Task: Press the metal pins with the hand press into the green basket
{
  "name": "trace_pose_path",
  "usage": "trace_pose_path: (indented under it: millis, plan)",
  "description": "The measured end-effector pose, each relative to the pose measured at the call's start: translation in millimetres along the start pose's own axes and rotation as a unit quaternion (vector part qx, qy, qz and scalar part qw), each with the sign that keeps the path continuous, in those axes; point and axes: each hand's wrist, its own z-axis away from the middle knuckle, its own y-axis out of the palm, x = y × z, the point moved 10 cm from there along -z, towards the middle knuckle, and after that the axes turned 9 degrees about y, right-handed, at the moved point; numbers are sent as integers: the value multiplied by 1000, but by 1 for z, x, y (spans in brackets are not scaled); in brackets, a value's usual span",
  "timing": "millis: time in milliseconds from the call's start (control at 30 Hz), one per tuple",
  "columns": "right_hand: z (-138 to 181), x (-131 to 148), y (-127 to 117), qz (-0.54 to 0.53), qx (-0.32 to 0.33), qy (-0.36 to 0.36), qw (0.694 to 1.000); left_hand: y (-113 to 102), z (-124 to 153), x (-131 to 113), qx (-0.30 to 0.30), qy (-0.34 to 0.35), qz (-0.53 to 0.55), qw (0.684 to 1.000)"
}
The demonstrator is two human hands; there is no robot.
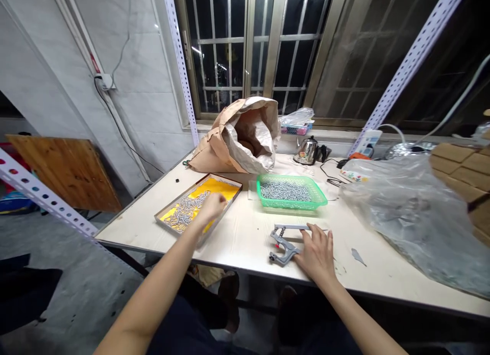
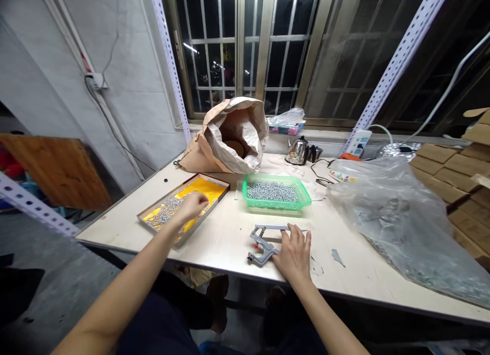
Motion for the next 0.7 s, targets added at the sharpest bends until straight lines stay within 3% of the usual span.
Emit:
trace_pose_path:
  millis: [67,133,267,400,500,567,700]
  plan:
    - [0,2,2,-5,5,-5,1000,-14,19,52,57,-50,-69,995]
    - [0,3,4,-12,7,-6,1000,-17,31,88,114,-73,-91,987]
    - [0,1,5,-14,6,-1,1000,-6,40,113,167,-86,-97,977]
    - [1,2,2,0,3,-7,1000,-7,37,101,138,-72,-105,982]
    - [-3,7,-6,4,2,-17,1000,-24,36,74,36,-42,-74,996]
    - [-7,12,-13,6,7,-20,1000,-23,39,49,-22,-12,5,1000]
    - [-19,24,-23,6,22,-34,999,32,51,3,19,-9,228,974]
